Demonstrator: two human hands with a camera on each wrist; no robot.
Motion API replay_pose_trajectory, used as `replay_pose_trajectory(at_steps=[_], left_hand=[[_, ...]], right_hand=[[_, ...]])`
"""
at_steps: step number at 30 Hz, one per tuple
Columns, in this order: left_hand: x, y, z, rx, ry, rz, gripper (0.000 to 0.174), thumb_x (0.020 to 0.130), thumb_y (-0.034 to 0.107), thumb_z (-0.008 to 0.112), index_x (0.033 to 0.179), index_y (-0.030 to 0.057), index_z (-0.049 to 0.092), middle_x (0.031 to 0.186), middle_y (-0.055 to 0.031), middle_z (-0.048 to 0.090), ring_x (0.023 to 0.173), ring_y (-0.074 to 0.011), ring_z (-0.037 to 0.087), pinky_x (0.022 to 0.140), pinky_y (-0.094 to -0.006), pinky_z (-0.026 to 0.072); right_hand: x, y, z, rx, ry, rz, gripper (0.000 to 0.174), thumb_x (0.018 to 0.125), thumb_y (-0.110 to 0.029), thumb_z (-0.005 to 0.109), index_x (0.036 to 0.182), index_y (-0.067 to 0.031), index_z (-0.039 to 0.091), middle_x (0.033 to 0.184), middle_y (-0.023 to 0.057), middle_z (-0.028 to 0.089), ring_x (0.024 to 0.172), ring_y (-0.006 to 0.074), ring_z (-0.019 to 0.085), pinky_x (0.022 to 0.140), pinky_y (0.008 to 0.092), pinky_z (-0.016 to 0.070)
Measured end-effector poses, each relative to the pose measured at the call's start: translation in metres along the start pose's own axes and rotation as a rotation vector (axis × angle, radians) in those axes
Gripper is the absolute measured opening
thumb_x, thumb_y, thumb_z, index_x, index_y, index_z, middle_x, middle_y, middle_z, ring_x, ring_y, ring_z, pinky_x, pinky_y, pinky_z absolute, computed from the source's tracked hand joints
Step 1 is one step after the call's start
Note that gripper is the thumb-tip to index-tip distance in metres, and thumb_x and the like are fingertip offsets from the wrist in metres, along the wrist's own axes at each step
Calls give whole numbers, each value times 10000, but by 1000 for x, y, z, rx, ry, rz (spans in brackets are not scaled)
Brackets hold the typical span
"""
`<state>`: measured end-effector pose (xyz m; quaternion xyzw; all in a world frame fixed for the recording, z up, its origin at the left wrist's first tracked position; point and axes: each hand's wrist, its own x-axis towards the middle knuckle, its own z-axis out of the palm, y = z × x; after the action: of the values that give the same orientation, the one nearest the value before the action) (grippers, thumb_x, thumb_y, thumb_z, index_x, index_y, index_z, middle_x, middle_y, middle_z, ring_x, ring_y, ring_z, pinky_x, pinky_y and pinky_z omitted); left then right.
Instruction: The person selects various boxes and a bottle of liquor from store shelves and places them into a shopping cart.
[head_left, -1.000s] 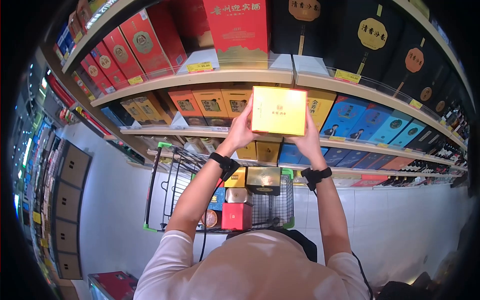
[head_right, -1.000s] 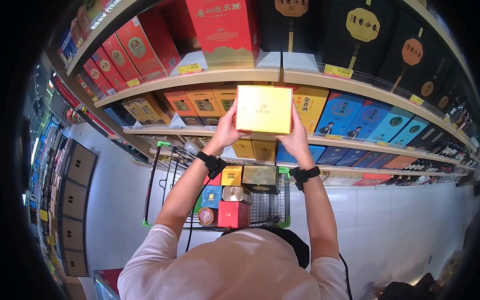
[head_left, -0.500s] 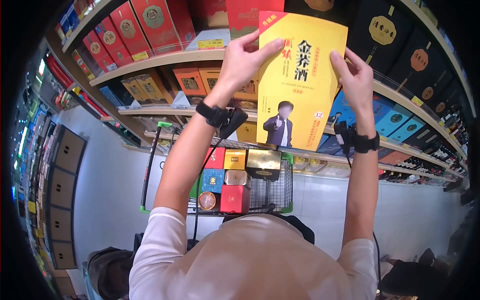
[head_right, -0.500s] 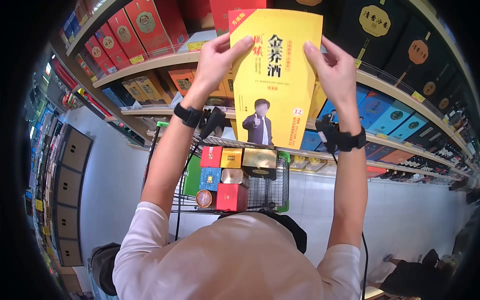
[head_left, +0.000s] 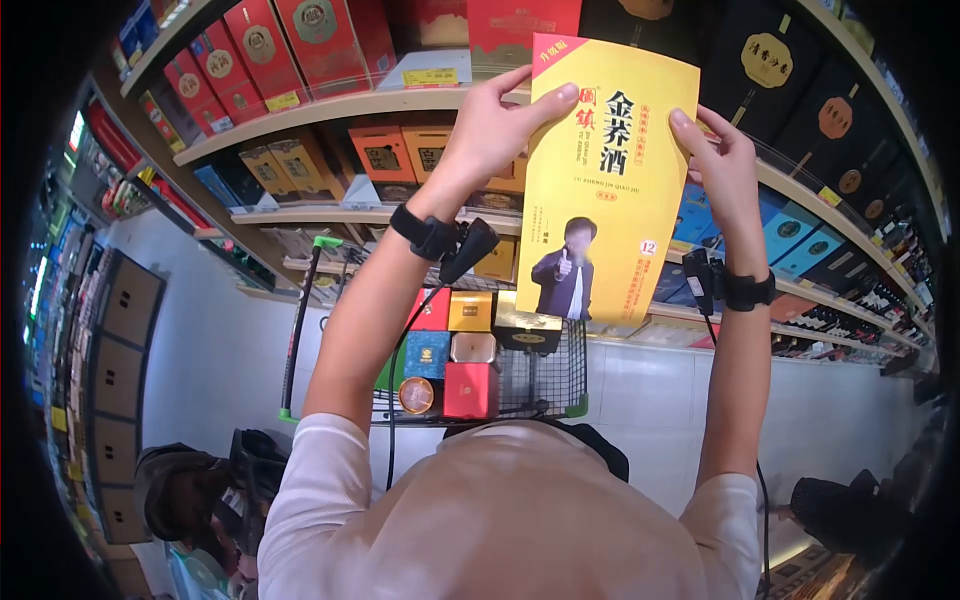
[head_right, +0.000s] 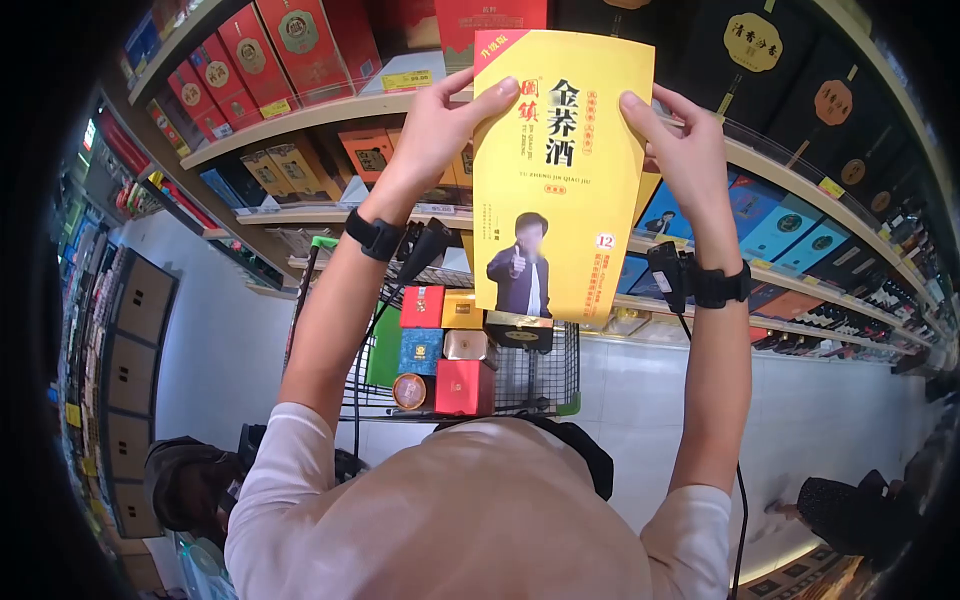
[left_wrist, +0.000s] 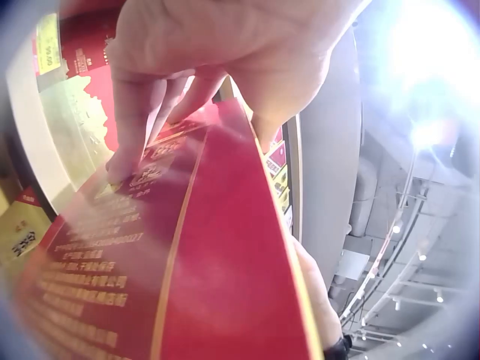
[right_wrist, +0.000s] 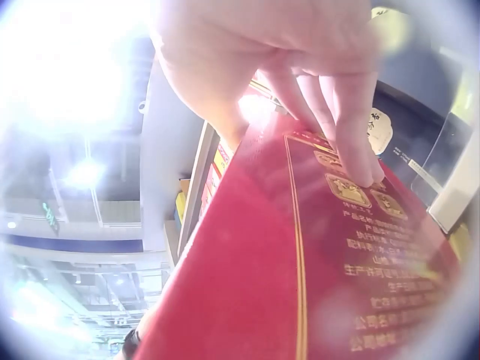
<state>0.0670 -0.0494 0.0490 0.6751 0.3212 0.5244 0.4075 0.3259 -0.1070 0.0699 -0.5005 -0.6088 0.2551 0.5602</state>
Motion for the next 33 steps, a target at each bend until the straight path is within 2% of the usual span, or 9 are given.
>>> replay_pose_trajectory(at_steps=[3,6,10,12,19,22,26,27,33], left_hand=[[-32,-9,4,-61,-4,-60,836,855,365,802,1403,-151,439,944,-175,756,837,-151,743,737,-256,566],[-66,-36,10,-98,-9,-96,759,847,332,816,1353,-129,490,962,-172,756,878,-154,740,766,-262,568],[-111,-70,6,-98,-97,-280,837,818,255,849,1415,-121,398,1017,-179,749,936,-178,734,810,-284,574],[-134,-82,7,-141,-157,-380,954,784,205,875,1483,-86,294,1124,-188,719,984,-197,727,862,-316,579],[-216,-175,17,-174,-276,-556,1166,776,-1,836,1606,48,18,1303,-167,619,1132,-208,653,938,-349,569],[-249,-203,18,-255,-325,-581,1174,784,33,833,1612,76,2,1425,-170,532,1267,-191,559,1033,-359,500],[-284,-241,15,-335,-347,-609,1115,840,41,797,1620,98,2,1511,-137,442,1347,-202,482,1113,-371,419],[-291,-248,16,-325,-308,-689,1013,896,113,765,1618,82,55,1525,-137,424,1353,-202,476,1109,-361,417],[-295,-269,22,-106,-342,-824,790,965,295,689,1565,2,266,1528,-164,428,1394,-230,441,1148,-362,364]], right_hand=[[-25,9,3,23,-29,39,621,919,-356,733,1335,77,571,921,122,753,765,114,729,630,215,551],[-52,33,9,14,-123,60,549,942,-299,714,1321,75,581,891,112,753,766,97,715,629,204,527],[-86,80,18,94,-289,165,490,946,-227,715,1307,78,589,1017,123,741,887,100,692,775,229,540],[-105,101,25,116,-321,257,475,924,-191,732,1298,75,608,1082,122,729,967,104,672,861,247,535],[-168,173,54,12,-486,447,479,828,-130,798,1255,38,661,1074,76,749,950,102,682,876,287,542],[-191,189,60,-96,-629,478,484,824,-118,801,1261,35,659,1065,89,745,955,117,680,864,295,546],[-238,260,65,261,-584,737,500,957,-299,691,1312,46,618,1125,91,715,994,143,661,900,302,529],[-244,262,69,208,-598,764,560,1004,-416,600,1318,48,612,1149,81,699,1032,150,650,920,318,518],[-272,310,94,287,-556,1048,577,975,-450,602,1308,21,630,1199,99,678,1126,188,625,957,356,516]])
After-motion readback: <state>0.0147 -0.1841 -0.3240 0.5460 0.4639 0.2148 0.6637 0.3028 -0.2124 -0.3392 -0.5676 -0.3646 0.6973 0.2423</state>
